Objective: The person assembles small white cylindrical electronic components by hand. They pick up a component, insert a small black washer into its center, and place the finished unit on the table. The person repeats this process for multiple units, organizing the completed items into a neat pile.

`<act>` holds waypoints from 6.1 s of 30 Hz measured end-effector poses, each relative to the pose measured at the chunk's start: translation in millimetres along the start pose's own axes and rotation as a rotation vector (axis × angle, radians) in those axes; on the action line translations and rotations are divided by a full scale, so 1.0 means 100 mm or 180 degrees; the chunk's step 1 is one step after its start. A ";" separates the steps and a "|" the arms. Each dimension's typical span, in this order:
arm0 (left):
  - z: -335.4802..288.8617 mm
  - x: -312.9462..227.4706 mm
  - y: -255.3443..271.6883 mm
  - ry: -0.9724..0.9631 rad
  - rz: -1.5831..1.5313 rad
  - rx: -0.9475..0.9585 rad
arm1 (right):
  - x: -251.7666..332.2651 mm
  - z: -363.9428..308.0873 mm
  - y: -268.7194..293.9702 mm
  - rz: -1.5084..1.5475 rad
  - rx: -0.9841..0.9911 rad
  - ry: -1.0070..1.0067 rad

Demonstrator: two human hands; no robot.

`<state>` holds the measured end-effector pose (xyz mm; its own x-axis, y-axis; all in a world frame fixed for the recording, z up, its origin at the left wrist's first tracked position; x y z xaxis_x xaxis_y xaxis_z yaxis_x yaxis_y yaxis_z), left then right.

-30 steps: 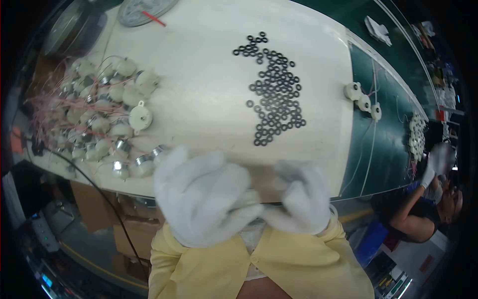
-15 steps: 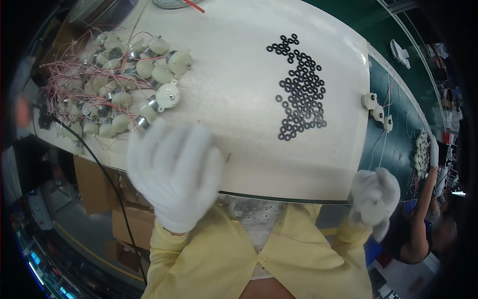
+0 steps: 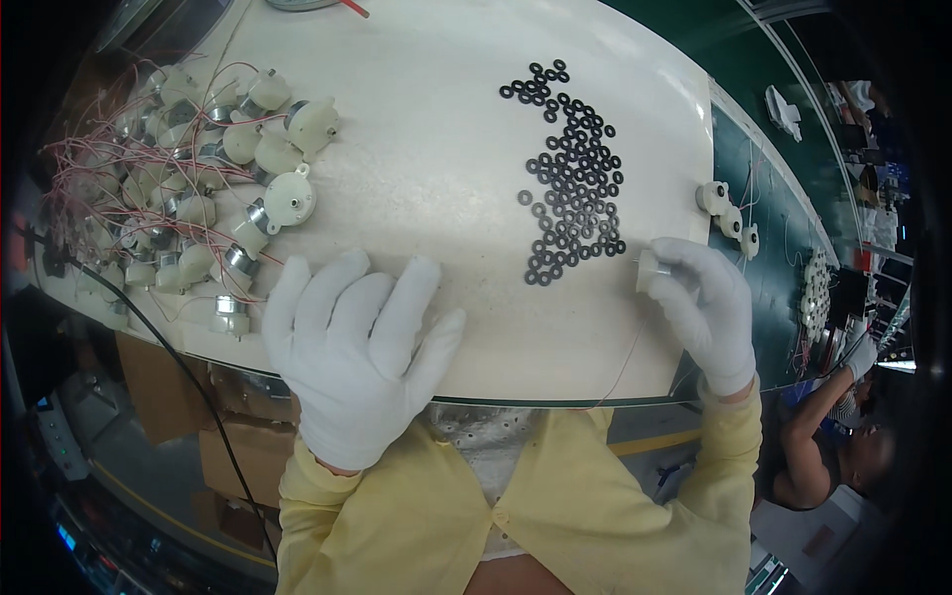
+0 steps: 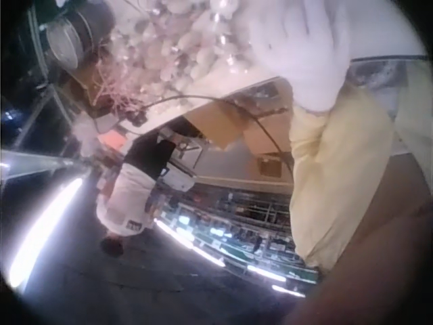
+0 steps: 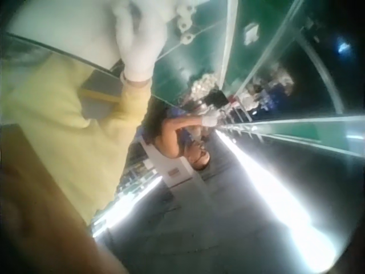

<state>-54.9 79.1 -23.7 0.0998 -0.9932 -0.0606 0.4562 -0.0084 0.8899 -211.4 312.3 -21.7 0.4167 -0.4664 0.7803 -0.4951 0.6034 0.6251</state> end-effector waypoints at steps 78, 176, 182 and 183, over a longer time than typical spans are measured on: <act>0.24 -0.33 0.51 -0.0327 -0.1797 -0.0816 | 1.33 -0.12 -0.37 -0.1130 0.0071 0.2000; -0.10 -0.02 0.01 -0.0369 -0.0224 0.0164 | 0.18 -0.57 0.15 -0.1766 -0.0254 0.0074; -0.02 -0.11 -0.05 -0.0536 -0.0303 0.0482 | 0.15 -0.54 0.31 -0.2391 -0.0843 0.0729; 0.00 -0.12 -0.06 -0.0524 -0.0312 0.0540 | 0.09 -0.51 0.35 -0.2513 -0.0881 0.0713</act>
<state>-58.6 90.9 -28.0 -0.0893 -0.9921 -0.0882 0.3002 -0.1113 0.9474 -186.4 361.9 6.4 0.7151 -0.6945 0.0793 0.1939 0.3060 0.9321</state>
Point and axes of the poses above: each hand's wrist, its own z-axis towards the middle knuckle, its own y-axis out of the back of the hand, x = y × z, the point moved 9 cm from there along z, towards the middle knuckle, and after that the axes turned 12 degrees about z, right-handed, at the moved point
